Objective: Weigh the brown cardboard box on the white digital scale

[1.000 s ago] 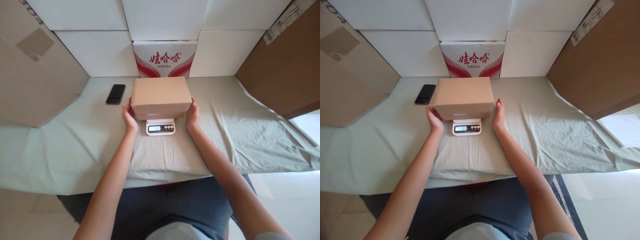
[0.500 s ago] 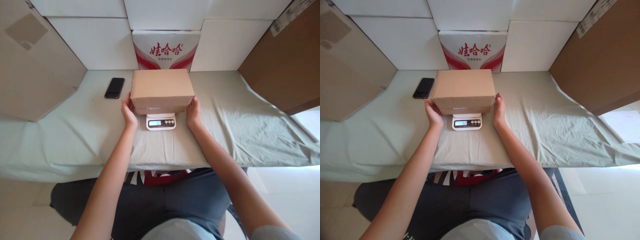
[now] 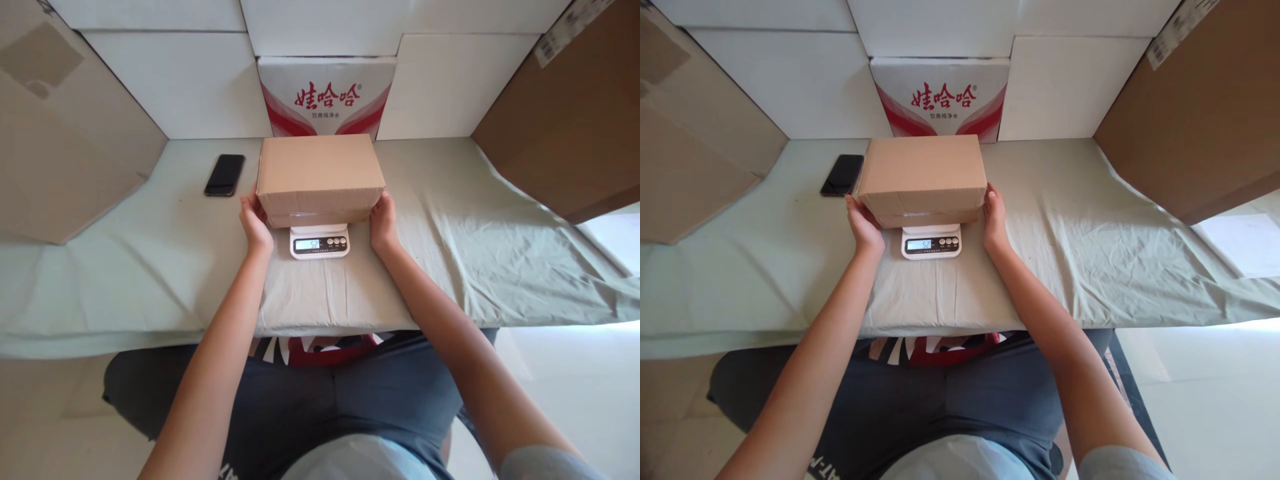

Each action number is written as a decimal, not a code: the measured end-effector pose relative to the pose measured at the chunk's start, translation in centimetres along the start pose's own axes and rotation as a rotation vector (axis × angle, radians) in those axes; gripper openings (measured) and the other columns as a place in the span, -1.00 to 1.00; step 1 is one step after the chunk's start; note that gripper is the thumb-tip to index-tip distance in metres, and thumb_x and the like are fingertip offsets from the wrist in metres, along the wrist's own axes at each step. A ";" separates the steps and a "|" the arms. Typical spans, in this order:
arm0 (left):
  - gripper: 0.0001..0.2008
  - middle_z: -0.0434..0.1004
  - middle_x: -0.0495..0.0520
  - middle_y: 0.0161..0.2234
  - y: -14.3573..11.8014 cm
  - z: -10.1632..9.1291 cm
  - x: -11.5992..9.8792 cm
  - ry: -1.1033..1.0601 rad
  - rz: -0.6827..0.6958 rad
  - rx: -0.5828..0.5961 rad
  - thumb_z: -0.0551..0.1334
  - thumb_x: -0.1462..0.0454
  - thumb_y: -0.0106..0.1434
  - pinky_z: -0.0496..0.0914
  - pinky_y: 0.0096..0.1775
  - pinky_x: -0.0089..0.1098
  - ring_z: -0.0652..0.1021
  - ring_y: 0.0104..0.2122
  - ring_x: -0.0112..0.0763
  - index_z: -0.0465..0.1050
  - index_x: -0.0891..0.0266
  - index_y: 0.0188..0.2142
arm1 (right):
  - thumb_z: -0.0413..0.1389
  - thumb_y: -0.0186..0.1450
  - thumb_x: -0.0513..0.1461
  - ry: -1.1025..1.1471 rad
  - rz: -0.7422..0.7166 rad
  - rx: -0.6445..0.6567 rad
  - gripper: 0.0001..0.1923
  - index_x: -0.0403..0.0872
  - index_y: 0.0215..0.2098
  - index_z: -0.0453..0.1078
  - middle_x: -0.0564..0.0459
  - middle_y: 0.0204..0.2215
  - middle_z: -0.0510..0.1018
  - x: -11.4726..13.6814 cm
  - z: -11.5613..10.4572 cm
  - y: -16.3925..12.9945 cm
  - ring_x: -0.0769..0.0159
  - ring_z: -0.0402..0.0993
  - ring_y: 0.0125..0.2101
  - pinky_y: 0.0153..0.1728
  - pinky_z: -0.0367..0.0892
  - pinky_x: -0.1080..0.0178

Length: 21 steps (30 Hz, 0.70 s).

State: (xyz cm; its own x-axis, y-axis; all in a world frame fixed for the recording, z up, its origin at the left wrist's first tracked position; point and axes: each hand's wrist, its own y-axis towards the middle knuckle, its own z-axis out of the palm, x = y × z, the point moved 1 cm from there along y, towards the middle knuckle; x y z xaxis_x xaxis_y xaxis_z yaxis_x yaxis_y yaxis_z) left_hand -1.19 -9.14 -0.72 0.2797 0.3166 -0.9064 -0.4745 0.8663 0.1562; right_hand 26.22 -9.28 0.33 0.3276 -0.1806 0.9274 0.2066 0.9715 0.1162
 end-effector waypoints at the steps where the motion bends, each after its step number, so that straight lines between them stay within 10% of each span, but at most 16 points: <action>1: -0.03 0.59 0.30 0.26 0.0 0.0 0.0 -0.001 -0.007 -0.004 -0.14 -0.46 0.33 0.36 0.40 -0.11 0.54 0.34 -0.02 0.60 0.22 0.11 | 0.11 0.27 0.21 0.001 -0.009 0.007 -0.45 0.10 0.07 0.48 0.13 0.30 0.58 0.0 0.0 0.0 0.03 0.30 0.47 0.58 0.09 -0.16; 21: -0.01 0.57 0.30 0.28 -0.1 0.2 -0.4 -0.013 0.008 0.049 -0.12 -0.47 0.30 0.31 0.42 -0.06 0.48 0.38 0.01 0.58 0.21 0.17 | 0.11 0.25 0.18 0.031 0.006 -0.008 -0.42 0.11 0.11 0.46 0.13 0.40 0.48 -0.4 -0.3 0.6 0.07 0.18 0.54 0.62 0.02 -0.12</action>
State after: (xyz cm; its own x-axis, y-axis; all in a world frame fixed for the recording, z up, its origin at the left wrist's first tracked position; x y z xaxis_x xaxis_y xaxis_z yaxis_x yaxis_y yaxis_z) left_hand -1.09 -9.27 -0.28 0.2872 0.3280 -0.9000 -0.4349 0.8818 0.1825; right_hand 26.45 -8.69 -0.06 0.3572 -0.1794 0.9166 0.2123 0.9713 0.1074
